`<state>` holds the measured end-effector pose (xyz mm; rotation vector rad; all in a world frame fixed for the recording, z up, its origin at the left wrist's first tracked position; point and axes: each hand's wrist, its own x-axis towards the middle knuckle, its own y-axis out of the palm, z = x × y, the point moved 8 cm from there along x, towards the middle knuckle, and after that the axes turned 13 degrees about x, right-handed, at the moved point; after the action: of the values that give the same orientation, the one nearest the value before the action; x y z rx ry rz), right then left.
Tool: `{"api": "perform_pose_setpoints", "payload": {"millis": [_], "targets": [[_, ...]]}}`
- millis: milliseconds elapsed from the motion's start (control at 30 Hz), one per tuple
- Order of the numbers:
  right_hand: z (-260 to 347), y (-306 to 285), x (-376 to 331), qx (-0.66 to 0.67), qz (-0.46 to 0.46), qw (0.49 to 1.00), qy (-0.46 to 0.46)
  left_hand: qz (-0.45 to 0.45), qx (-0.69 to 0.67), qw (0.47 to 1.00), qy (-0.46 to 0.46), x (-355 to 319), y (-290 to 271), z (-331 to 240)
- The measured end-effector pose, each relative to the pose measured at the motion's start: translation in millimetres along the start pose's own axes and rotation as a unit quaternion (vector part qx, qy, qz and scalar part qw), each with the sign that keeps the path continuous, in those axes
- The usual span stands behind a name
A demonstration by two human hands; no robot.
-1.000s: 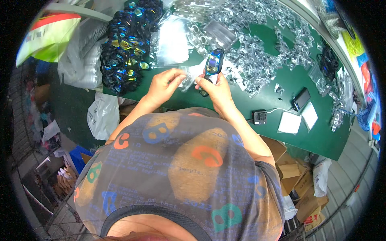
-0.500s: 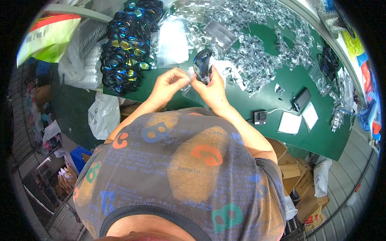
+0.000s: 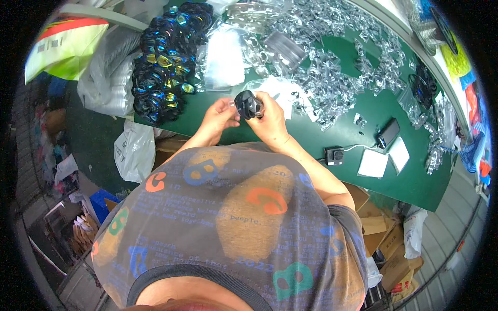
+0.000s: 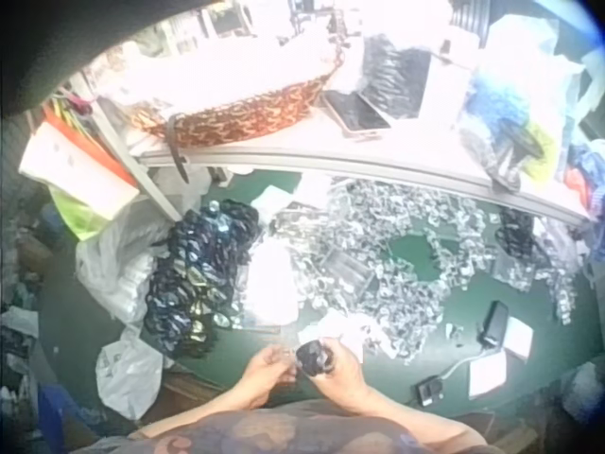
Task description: Packaging swim goggles by placing them into clear plastic bags along with instruction sheets.
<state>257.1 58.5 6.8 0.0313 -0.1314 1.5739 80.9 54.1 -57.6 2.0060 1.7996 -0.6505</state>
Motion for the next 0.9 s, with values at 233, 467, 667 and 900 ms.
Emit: {"api": "perform_pose_setpoints", "payload": {"millis": [233,467,667,900], "targets": [[-7,-7,4,-0.074,0.068,0.986,0.13,-0.076,0.119,0.975,0.173,34,-20,-22],[28,0,-13,-0.256,0.243,0.935,0.025,-0.091,0.4,0.832,0.373,-6,14,-94],[6,-8,-15,-0.343,0.263,0.9,0.057,-0.05,0.35,0.9,0.256,-3,7,-82],[-57,7,-20,-0.003,0.231,0.908,0.351,-0.041,0.418,0.827,0.374,-34,29,-98]]}}
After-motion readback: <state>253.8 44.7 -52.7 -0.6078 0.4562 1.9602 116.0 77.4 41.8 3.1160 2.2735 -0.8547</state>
